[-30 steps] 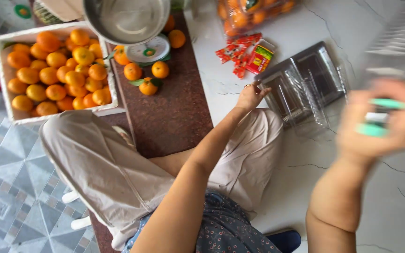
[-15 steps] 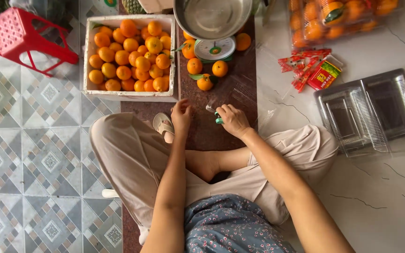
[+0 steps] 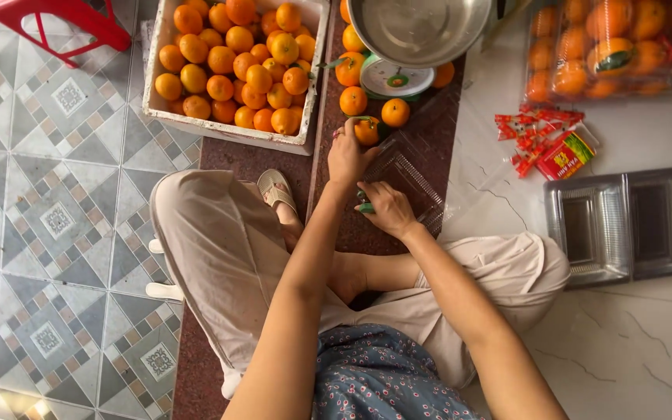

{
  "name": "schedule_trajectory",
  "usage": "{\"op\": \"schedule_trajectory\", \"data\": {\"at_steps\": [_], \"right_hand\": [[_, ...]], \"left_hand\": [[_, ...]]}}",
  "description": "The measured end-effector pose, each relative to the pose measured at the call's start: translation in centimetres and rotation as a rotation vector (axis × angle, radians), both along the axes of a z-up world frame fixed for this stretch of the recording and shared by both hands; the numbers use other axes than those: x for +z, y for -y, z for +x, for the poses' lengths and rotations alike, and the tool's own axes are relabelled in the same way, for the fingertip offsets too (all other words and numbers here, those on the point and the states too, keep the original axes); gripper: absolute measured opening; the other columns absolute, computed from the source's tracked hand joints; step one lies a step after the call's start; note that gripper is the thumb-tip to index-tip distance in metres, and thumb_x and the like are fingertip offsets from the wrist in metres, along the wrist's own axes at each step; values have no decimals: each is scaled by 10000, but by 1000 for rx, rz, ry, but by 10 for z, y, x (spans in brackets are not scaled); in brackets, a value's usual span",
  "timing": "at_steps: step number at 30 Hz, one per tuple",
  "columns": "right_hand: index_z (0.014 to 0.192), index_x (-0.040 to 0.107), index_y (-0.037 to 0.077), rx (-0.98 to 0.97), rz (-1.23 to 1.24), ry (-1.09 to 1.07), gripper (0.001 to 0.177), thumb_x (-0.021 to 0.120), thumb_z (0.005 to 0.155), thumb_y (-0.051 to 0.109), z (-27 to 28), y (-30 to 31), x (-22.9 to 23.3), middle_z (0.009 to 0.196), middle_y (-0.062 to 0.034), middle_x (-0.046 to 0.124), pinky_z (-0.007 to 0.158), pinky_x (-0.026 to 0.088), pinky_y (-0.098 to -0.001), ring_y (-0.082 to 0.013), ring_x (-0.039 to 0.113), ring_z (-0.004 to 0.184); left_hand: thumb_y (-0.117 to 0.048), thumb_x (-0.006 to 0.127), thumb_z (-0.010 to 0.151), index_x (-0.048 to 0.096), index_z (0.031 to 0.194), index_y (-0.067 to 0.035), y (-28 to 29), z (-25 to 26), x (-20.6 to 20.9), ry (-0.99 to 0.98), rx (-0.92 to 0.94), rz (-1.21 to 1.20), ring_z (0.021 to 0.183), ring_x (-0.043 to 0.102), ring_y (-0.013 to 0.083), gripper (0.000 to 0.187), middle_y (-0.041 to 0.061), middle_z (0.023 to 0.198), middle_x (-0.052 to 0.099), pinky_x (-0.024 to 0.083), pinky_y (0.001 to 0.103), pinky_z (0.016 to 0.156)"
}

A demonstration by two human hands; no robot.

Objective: Sort and pack oranges into plastic containers.

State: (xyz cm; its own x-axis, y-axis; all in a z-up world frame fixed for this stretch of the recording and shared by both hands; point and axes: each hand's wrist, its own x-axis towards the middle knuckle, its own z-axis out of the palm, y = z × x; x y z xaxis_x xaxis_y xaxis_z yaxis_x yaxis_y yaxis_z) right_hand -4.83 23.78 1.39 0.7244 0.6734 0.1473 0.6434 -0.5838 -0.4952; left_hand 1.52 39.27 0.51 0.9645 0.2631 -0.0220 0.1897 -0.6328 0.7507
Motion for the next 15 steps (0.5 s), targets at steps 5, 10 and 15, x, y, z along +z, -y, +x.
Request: {"op": "schedule_trajectory", "data": {"at_steps": [5, 10, 15], "right_hand": [[1289, 625, 40, -42, 66, -56, 575, 850, 813, 272, 11, 5, 3, 1131, -118, 687, 886, 570, -422, -315, 670, 1052], [1262, 638, 52, -88, 43, -77, 574, 859, 763, 231, 14, 2, 6, 1138, -129, 689, 875, 566, -426, -327, 668, 1061], [1281, 627, 33, -91, 12, -60, 538, 825, 793, 146, 14, -4, 5, 1127, -125, 693, 861, 572, -428, -324, 669, 1042]], "left_hand": [[-201, 875, 731, 471, 1372, -129, 1, 20, -23, 29, -40, 60, 1062, 645, 401, 761, 196, 1160, 627, 539, 457, 884], [-156, 857, 748, 505, 1412, -144, -8, 19, -1, 155, -205, 95, 1063, 635, 401, 751, 192, 1170, 614, 553, 451, 872], [-380, 900, 764, 508, 1302, -87, -28, 9, 8, 255, 27, -4, 939, 661, 391, 727, 176, 1111, 630, 541, 464, 760]]}}
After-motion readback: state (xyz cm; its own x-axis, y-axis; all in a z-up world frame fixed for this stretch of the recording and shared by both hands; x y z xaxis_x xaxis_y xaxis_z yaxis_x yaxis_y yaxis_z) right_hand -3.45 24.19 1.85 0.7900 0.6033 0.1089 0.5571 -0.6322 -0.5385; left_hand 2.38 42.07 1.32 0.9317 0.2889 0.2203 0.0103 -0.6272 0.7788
